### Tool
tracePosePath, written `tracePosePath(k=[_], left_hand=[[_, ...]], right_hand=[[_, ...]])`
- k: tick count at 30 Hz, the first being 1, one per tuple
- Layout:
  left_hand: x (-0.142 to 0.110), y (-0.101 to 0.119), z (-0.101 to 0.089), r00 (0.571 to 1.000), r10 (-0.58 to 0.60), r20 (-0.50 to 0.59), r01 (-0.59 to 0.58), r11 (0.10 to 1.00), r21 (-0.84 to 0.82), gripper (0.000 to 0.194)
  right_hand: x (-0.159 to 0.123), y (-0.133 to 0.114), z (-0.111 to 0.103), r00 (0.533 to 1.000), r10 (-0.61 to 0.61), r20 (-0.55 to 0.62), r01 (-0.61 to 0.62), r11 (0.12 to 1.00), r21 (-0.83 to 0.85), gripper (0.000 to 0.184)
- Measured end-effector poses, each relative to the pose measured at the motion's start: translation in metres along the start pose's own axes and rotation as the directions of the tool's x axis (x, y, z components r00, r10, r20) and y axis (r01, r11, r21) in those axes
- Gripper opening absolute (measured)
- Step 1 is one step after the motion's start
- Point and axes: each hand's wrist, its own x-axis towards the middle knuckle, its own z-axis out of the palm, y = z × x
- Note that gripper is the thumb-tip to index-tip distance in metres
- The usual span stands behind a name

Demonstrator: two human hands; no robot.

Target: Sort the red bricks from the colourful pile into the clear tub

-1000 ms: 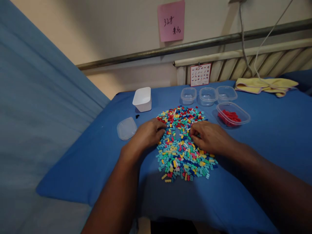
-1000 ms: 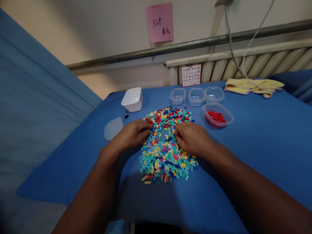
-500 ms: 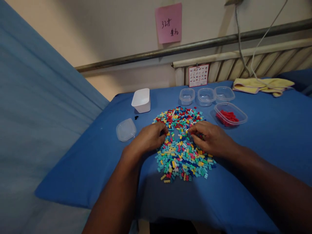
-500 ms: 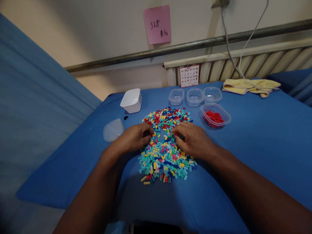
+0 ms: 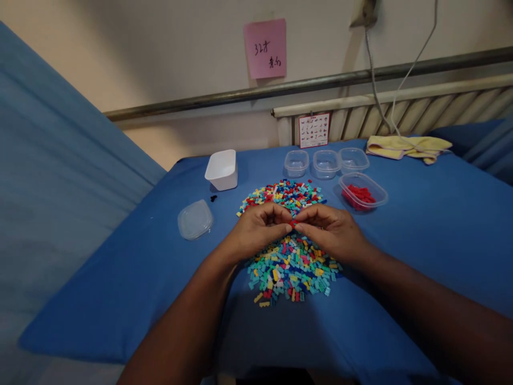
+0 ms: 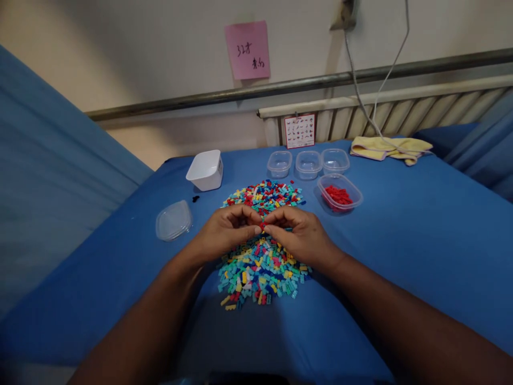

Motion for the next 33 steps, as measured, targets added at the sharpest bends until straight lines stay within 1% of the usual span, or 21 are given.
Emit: tracePosePath(k=[3,7,12,17,20,23,29,31,33], left_hand=[[0.001,-0.003,0.003,1.000,0.017,-0.023,-0.018,1.000,-0.009,0.025],[0.002,-0.003,0.003,0.999,0.013,-0.041,-0.014,0.999,-0.033,0.028],[0.001,-0.002,0.005,0.999,0.000,-0.044,-0.003,0.998,-0.055,0.029],[0.002,-0.004,0.008,0.999,-0.004,-0.043,0.000,0.996,-0.089,0.028],[0.003,-0.006,0.007,0.999,-0.013,-0.045,0.009,0.995,-0.097,0.029],[0.003,-0.007,0.006,0.999,-0.019,-0.039,0.014,0.994,-0.107,0.030],[0.003,-0.008,0.008,1.000,-0.001,-0.004,0.001,0.989,-0.146,0.030],[0.004,-0.008,0.003,0.999,0.013,-0.042,-0.017,0.996,-0.086,0.031],[0.005,-0.010,-0.009,0.987,0.045,-0.157,-0.036,0.998,0.061,0.031]], right_hand=[[-0.001,0.003,-0.001,1.000,0.007,0.010,-0.006,1.000,-0.017,0.010],[-0.003,0.004,-0.003,1.000,0.000,-0.012,-0.001,0.998,-0.060,0.012],[-0.003,-0.002,-0.004,0.998,-0.060,0.004,0.060,0.991,-0.118,0.011],[-0.003,-0.008,-0.005,0.989,-0.147,-0.006,0.142,0.965,-0.219,0.007],[-0.003,-0.010,-0.005,0.988,-0.153,-0.013,0.145,0.959,-0.243,0.006],[-0.004,-0.008,-0.005,0.995,-0.098,-0.024,0.091,0.976,-0.197,0.007],[-0.002,0.002,-0.001,0.998,0.035,-0.043,-0.034,0.999,0.028,0.012],[0.000,0.002,-0.002,0.997,0.049,-0.062,-0.045,0.997,0.058,0.014],[0.002,-0.001,-0.008,0.996,0.030,-0.086,-0.028,0.999,0.026,0.014]])
